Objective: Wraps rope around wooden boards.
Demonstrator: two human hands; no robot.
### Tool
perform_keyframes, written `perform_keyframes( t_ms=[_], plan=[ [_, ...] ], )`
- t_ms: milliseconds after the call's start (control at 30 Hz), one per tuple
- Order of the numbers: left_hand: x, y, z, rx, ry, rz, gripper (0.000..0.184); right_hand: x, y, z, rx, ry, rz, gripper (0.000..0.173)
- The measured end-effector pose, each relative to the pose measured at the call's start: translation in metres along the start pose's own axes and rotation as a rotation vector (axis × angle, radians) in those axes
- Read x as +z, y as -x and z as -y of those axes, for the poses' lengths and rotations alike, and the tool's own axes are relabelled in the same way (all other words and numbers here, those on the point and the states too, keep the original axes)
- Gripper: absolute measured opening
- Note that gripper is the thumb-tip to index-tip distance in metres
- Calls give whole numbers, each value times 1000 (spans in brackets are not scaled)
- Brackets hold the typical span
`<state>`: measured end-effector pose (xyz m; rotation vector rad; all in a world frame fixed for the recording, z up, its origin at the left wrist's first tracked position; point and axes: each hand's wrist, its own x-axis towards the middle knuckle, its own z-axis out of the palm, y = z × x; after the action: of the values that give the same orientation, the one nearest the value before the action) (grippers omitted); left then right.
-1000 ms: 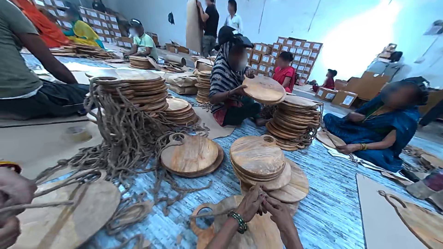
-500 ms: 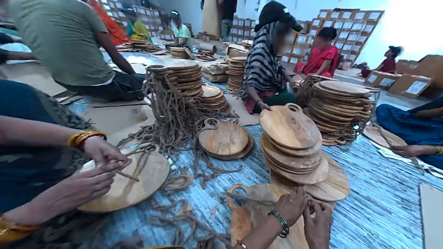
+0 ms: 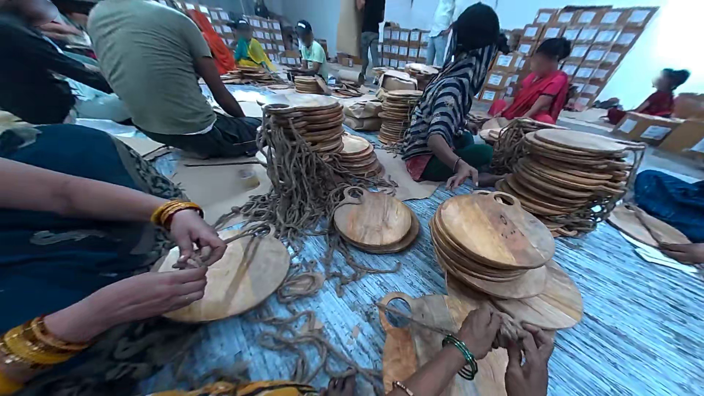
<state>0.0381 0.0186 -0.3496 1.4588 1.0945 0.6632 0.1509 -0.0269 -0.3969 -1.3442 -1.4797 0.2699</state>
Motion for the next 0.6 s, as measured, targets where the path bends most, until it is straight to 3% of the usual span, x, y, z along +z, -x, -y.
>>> perform_keyframes(
  t_ms=[133,333,433,600],
  plan=[
    [-13,0,4,-37,61,21,44,-3,-1,7,25,-93,130,22],
    [-1,-2,13,-8,22,172,39,-29,-3,0,288,-39,289,47],
    [0,-5,17,-4,-50,247,35,-41,5,-5,310,-38,290,34],
    [7,-1,11,-104,-173,293,34,-43,29,-19,221,-316,239,28]
  ],
)
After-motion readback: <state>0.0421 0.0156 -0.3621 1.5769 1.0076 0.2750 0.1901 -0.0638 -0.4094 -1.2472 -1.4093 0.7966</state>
